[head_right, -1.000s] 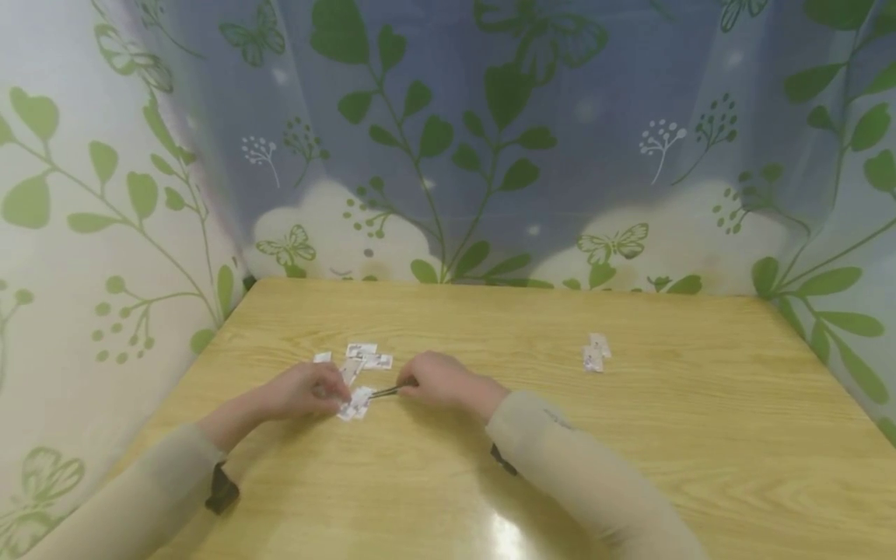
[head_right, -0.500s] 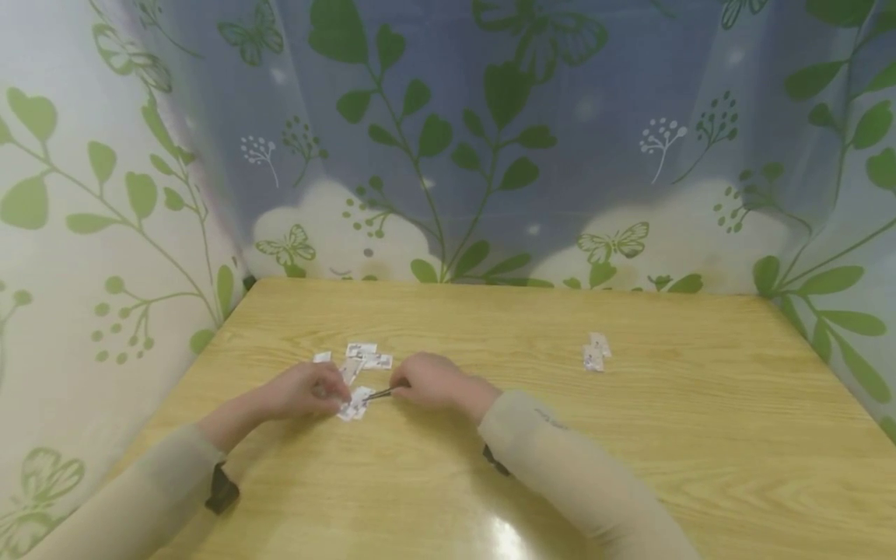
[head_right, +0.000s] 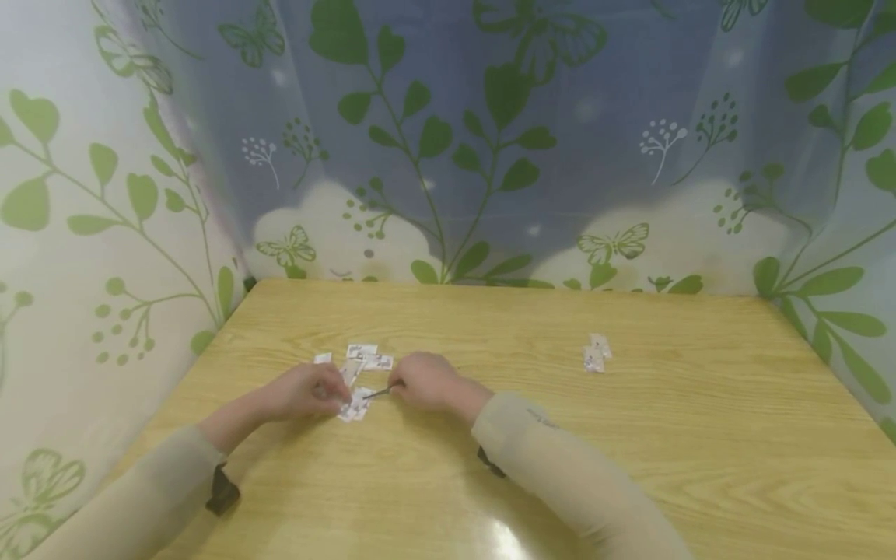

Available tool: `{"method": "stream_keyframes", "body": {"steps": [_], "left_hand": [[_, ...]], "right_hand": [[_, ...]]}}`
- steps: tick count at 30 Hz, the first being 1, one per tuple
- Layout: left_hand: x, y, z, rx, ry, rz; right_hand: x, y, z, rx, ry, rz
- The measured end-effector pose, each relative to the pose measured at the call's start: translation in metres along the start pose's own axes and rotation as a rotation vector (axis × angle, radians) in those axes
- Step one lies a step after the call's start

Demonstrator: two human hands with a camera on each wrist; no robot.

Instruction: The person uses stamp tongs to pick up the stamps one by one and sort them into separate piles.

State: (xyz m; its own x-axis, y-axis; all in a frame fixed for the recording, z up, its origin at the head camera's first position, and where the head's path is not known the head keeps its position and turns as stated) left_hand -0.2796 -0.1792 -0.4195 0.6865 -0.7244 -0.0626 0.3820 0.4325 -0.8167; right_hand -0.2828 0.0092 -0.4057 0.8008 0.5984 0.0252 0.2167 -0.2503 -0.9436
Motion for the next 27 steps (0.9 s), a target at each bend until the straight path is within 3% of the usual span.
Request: {"method": "stream_keyframes", "body": {"steps": [8, 14, 21, 27], "left_hand": [[-0.002, 0.001, -0.001, 0.021, 0.024, 0.015], [0.000, -0.011, 0.000, 0.066, 0.038, 0.107], [-0.003, -0.028, 0.013, 0.029, 0.059, 0.192], [-0.017, -0.026, 0.031, -0.001, 0.098, 0.196]], "right_hand": [[0.003, -0.002, 0.002, -0.019, 0.008, 0.015], [0.007, -0.006, 0.004, -0.046, 0.008, 0.035], [0.021, -0.028, 0.018, -0.119, 0.050, 0.063], [0.038, -0.047, 0.039, -0.255, 0.099, 0.037]]}}
Point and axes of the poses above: each hand's wrist, its own x-axis away from the middle knuckle, its own y-axis out of the palm, z = x × y, the point moved 5 cm from there along -x, towards the middle knuckle, and after that the axes turned 10 degrees about y, right-handed, at the moved point
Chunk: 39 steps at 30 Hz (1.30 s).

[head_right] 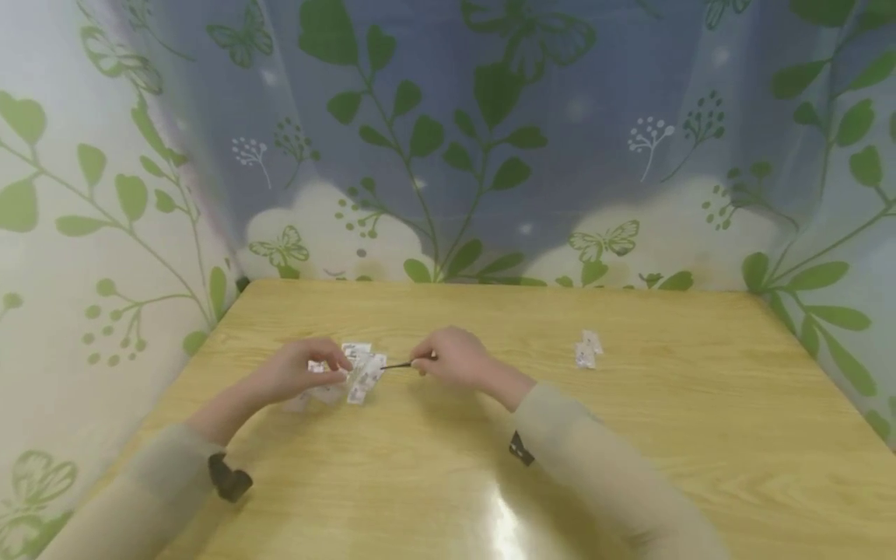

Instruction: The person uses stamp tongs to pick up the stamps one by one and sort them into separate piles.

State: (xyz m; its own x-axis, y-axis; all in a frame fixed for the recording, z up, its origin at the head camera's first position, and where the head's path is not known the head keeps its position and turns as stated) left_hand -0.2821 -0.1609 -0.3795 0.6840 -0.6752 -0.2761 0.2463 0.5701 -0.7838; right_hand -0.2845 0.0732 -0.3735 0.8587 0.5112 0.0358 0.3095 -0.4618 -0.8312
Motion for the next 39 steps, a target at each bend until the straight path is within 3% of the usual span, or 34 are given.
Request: {"method": "stream_keyframes", "body": {"steps": [10, 17, 22, 31, 39], "left_hand": [[-0.033, 0.036, 0.030, 0.085, 0.122, -0.031], [-0.055, 0.080, 0.050, 0.123, 0.131, -0.193], [-0.060, 0.101, 0.051, 0.137, 0.086, -0.268], [-0.066, 0.110, 0.040, 0.058, 0.052, -0.310], [-0.066, 0.109, 0.043, 0.002, 0.045, -0.313]], "right_hand": [[0.042, -0.030, 0.041, -0.061, -0.027, -0.108], [0.058, -0.028, 0.057, 0.026, -0.071, -0.168], [0.053, -0.019, 0.064, 0.089, -0.098, -0.155], [0.046, -0.014, 0.068, 0.187, -0.119, -0.089], [0.042, -0.009, 0.067, 0.217, -0.110, -0.048]]}}
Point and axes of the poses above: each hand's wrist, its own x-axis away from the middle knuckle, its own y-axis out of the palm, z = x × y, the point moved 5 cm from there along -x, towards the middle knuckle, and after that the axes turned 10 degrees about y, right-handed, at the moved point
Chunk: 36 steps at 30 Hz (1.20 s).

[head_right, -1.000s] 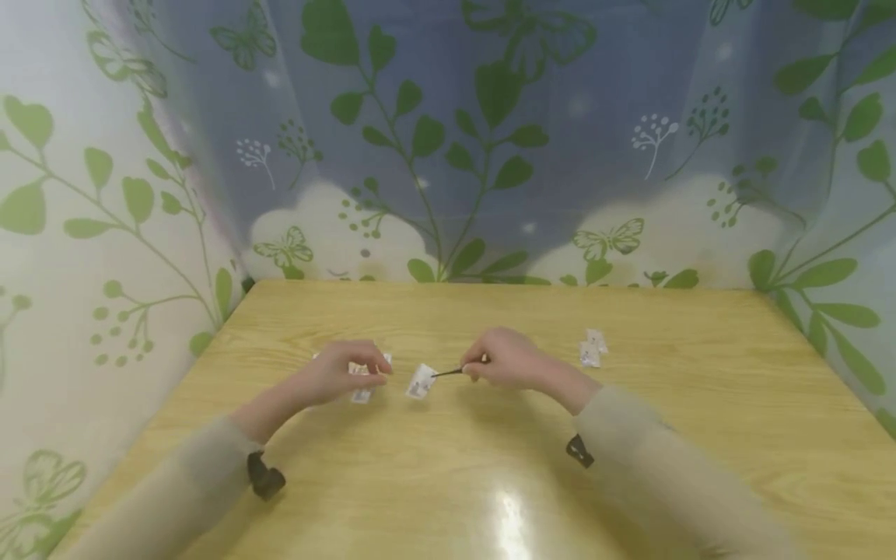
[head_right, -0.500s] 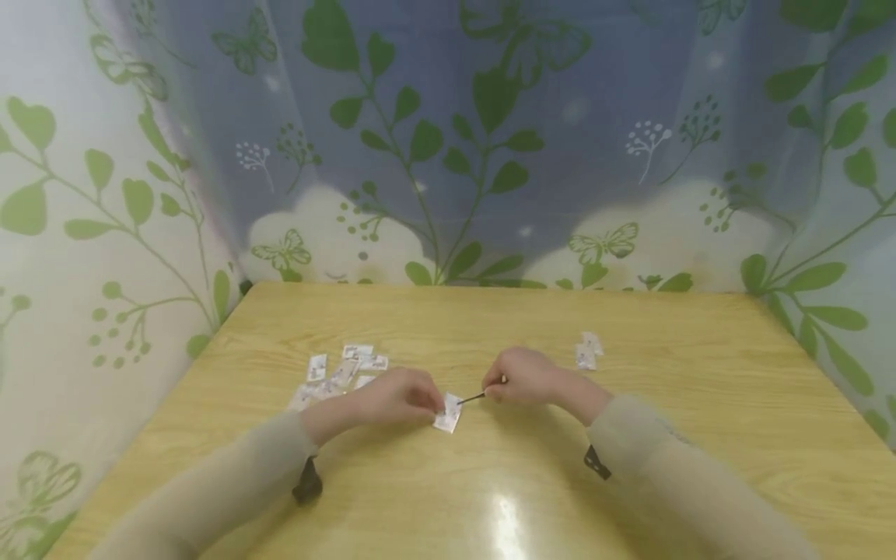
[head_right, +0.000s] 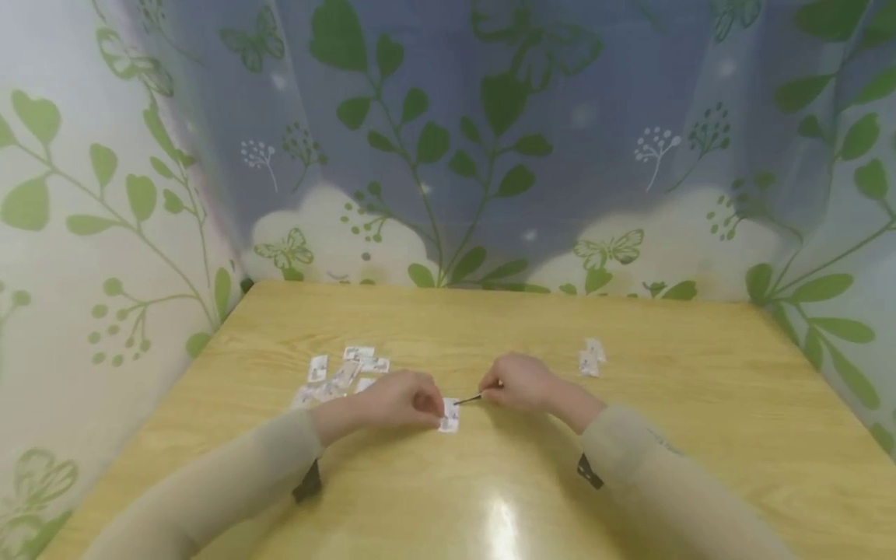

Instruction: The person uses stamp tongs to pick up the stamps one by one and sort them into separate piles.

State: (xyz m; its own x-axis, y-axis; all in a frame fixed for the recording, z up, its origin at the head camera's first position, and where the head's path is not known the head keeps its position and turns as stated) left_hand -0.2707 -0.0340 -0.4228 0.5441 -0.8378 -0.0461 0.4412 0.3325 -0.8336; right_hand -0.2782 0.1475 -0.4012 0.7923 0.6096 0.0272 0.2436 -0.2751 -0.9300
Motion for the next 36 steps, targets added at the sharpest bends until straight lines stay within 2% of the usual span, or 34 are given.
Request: {"method": "stream_keyframes", "body": {"steps": [6, 12, 23, 32, 36], "left_hand": [[-0.002, 0.000, 0.002, -0.020, -0.035, 0.008], [-0.001, 0.002, 0.000, -0.019, -0.051, 0.015], [0.000, 0.000, 0.003, -0.004, -0.031, 0.024], [0.000, 0.002, 0.001, 0.034, -0.058, 0.007], [-0.001, 0.001, 0.001, 0.026, -0.052, 0.009]], "right_hand": [[0.009, 0.001, -0.003, -0.031, 0.022, 0.023], [0.023, 0.007, -0.003, -0.018, 0.055, 0.065], [0.033, 0.008, -0.017, 0.031, -0.035, 0.175], [0.033, 0.011, -0.019, 0.057, -0.057, 0.172], [0.032, 0.010, -0.018, 0.053, -0.029, 0.166]]}}
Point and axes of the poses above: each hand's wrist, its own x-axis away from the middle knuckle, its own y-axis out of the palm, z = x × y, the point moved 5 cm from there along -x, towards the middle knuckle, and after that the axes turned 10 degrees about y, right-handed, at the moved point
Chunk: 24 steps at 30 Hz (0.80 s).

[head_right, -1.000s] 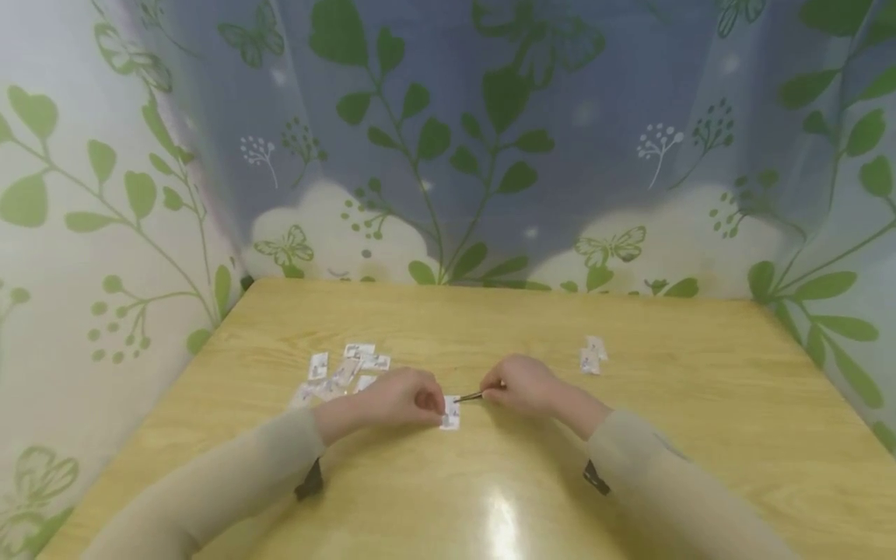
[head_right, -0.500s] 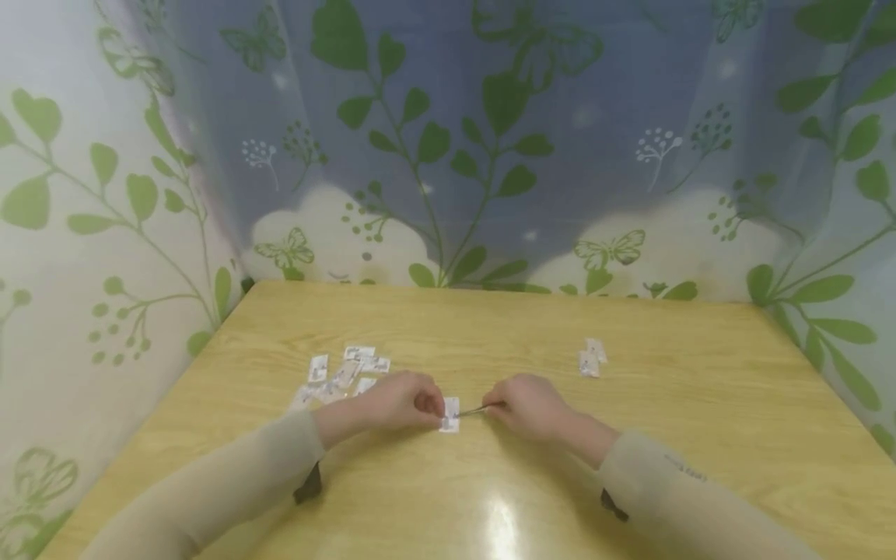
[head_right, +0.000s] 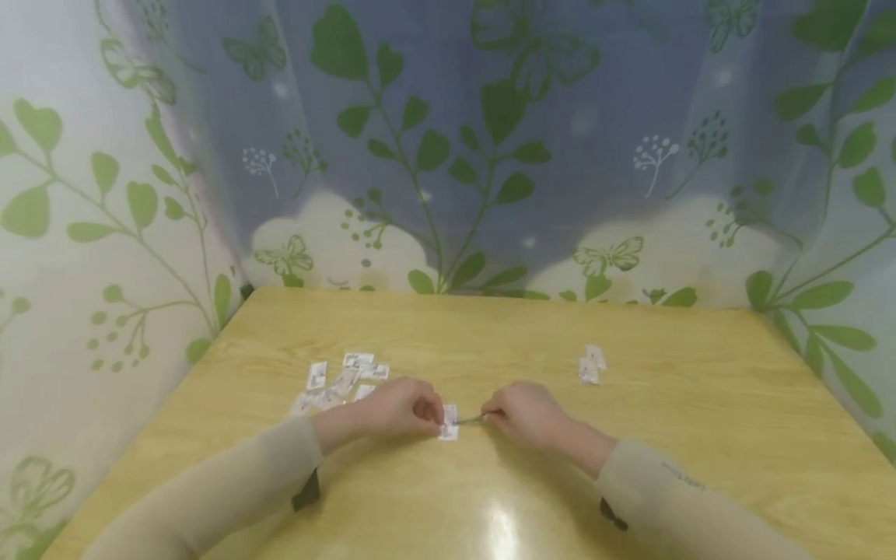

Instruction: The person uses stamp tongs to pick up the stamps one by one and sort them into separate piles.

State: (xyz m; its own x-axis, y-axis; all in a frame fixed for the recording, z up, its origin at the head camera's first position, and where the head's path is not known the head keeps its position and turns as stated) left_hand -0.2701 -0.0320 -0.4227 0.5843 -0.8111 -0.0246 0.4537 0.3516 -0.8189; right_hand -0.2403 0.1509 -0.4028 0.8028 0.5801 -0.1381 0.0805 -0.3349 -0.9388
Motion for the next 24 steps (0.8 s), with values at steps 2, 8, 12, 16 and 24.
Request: {"method": "stream_keyframes", "body": {"steps": [2, 8, 12, 16, 24], "left_hand": [[0.0000, -0.0009, 0.0004, -0.014, 0.010, 0.007], [0.0008, -0.0001, 0.0003, -0.031, 0.016, 0.011], [0.0008, -0.0001, 0.0010, -0.020, 0.018, 0.018], [0.0000, -0.0027, 0.0011, -0.021, 0.028, 0.018], [0.0074, -0.0064, -0.0055, 0.076, 0.050, 0.034]], "right_hand": [[-0.0005, -0.0003, -0.0005, 0.000, 0.017, 0.002], [-0.0007, -0.0008, -0.0046, -0.010, 0.051, -0.014], [-0.0004, 0.0001, -0.0026, -0.005, 0.082, -0.012], [-0.0011, 0.0024, 0.0011, -0.004, 0.099, 0.006], [0.0013, -0.0002, 0.0017, -0.031, 0.094, 0.026]]}}
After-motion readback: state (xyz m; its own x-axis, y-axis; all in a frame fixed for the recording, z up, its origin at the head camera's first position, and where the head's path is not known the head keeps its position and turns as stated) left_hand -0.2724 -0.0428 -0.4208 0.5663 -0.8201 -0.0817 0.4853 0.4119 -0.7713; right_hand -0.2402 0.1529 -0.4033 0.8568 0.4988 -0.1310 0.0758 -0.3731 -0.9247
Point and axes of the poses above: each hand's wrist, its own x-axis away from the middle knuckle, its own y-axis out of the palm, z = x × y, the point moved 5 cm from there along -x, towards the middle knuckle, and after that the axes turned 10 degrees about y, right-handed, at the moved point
